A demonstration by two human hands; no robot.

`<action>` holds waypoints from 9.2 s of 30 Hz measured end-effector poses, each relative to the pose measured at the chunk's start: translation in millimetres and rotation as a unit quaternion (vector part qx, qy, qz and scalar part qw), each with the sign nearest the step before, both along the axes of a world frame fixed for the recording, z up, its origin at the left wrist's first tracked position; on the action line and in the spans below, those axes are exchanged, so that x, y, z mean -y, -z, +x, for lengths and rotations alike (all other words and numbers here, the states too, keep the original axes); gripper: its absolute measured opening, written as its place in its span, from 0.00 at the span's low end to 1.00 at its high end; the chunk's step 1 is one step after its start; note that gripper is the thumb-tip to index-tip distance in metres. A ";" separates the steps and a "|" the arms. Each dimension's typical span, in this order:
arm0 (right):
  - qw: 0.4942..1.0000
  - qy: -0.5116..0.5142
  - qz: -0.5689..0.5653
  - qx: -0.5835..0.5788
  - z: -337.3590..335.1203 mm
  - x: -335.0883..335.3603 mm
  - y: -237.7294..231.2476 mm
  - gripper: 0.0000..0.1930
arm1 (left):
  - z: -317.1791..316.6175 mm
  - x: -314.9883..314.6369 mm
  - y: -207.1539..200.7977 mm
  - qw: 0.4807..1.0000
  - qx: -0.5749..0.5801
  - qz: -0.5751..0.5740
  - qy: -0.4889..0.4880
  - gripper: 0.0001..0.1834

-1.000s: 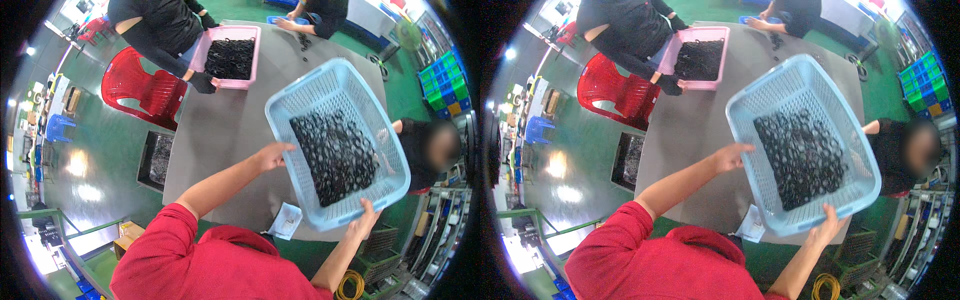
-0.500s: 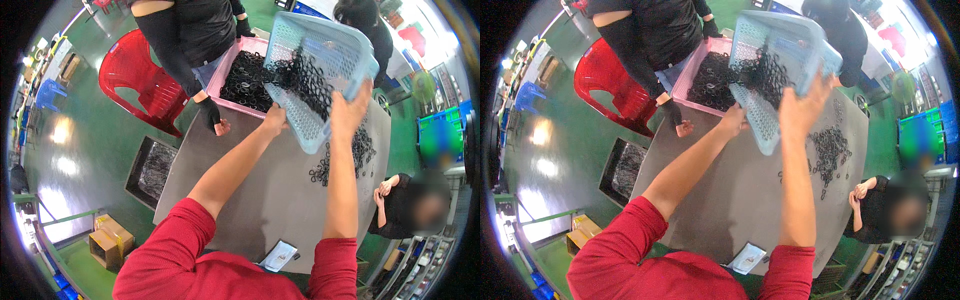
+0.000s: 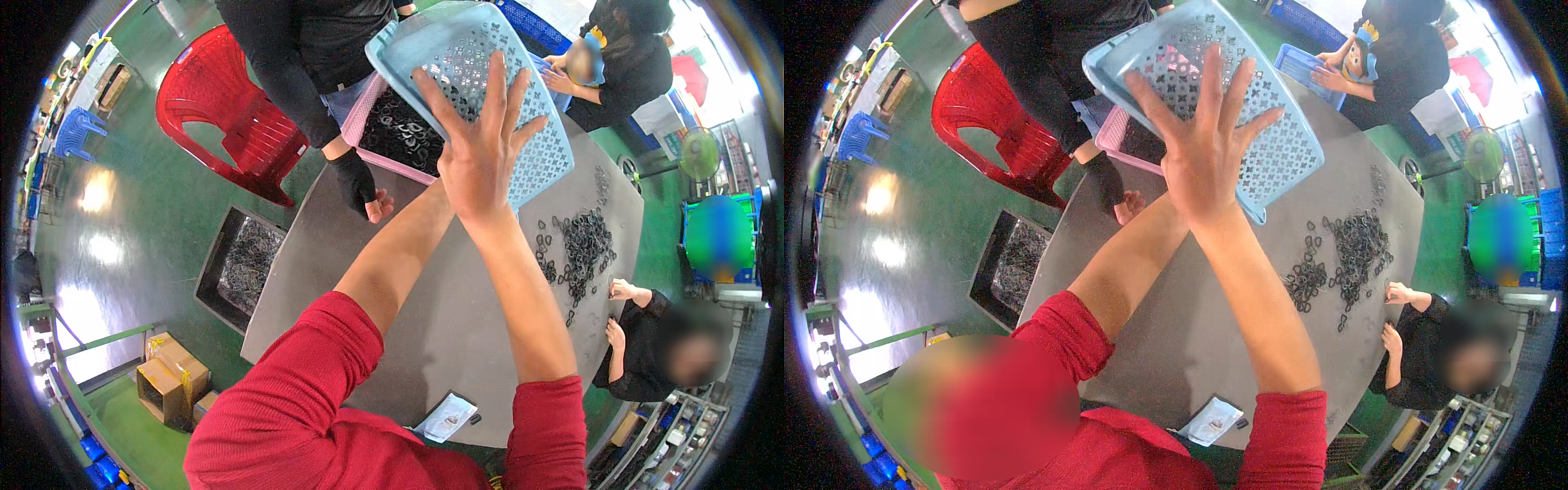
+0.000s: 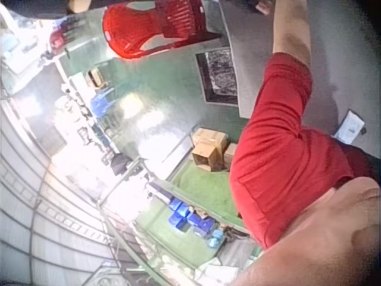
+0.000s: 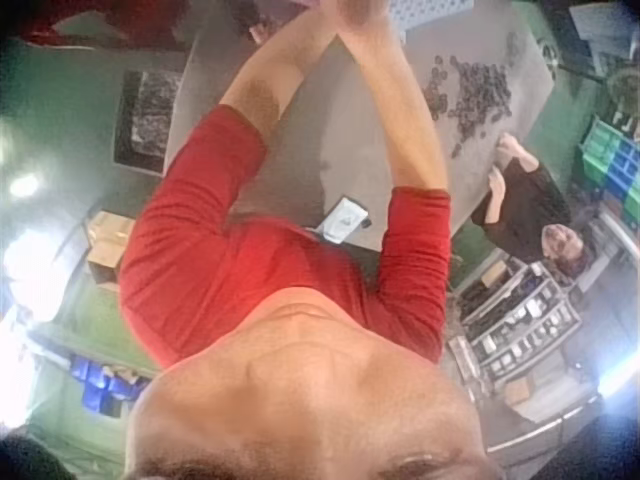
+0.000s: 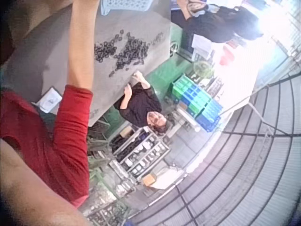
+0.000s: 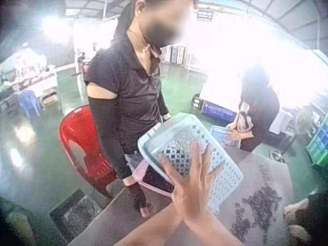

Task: The person sorts small black plastic D-ring components from a large pile on a table, picking them up and placing them into a blue plastic basket and a small white pouch.

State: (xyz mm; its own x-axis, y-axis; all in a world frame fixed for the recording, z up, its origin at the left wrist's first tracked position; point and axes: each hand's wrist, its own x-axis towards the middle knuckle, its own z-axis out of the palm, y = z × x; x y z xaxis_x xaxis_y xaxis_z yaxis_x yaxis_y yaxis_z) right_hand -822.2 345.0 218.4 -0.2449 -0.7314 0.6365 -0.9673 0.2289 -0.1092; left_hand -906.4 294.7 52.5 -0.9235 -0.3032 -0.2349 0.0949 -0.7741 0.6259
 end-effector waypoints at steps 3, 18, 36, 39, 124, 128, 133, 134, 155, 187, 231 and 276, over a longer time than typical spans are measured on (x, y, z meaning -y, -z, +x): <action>0.997 0.065 -0.033 -0.029 -3.6 -27.5 1.6 0.40 | 18.6 -13.3 -20.7 0.999 0.031 -0.039 -0.001 0.28; 0.580 0.335 -0.479 0.567 116.5 -448.1 71.0 0.34 | 253.8 -228.7 -35.4 0.948 0.160 -0.090 0.259 0.24; 0.392 0.498 -0.573 0.520 196.3 -786.6 295.3 0.34 | 322.9 -491.1 26.7 0.771 0.236 -0.243 0.539 0.28; 0.392 0.523 -0.538 0.533 184.8 -788.3 295.4 0.35 | 326.8 -478.4 33.9 0.737 0.277 -0.295 0.542 0.24; 0.796 0.337 0.327 0.383 -205.3 -348.0 318.4 0.11 | -29.2 -181.7 168.2 0.948 0.225 -0.164 0.155 0.11; 0.710 0.305 0.050 0.633 -197.7 -364.5 325.4 0.09 | -45.8 -237.7 175.6 0.711 0.223 -0.663 0.076 0.16; 0.457 0.123 -0.339 0.813 -216.9 -352.1 330.0 0.12 | -48.9 -256.3 177.8 0.697 0.235 -0.667 0.119 0.13; 0.457 0.123 -0.340 0.812 -224.5 -344.4 331.2 0.12 | -48.2 -253.9 174.2 0.707 0.244 -0.648 0.147 0.11; 0.839 0.331 0.130 0.411 -243.5 -243.6 356.0 0.15 | 15.7 -203.1 145.2 0.825 0.135 -0.500 0.224 0.14; 0.626 0.242 -0.112 0.733 -99.1 -398.2 332.1 0.09 | 92.0 -211.3 152.8 0.956 0.149 -0.097 0.233 0.10; 0.726 0.402 0.044 0.557 -196.1 -360.5 354.2 0.16 | 69.8 -269.7 150.3 0.869 0.254 -0.334 0.261 0.15; 0.731 0.465 0.095 0.490 -26.3 -414.6 332.3 0.14 | 100.5 -287.6 137.1 0.862 0.334 -0.350 0.152 0.13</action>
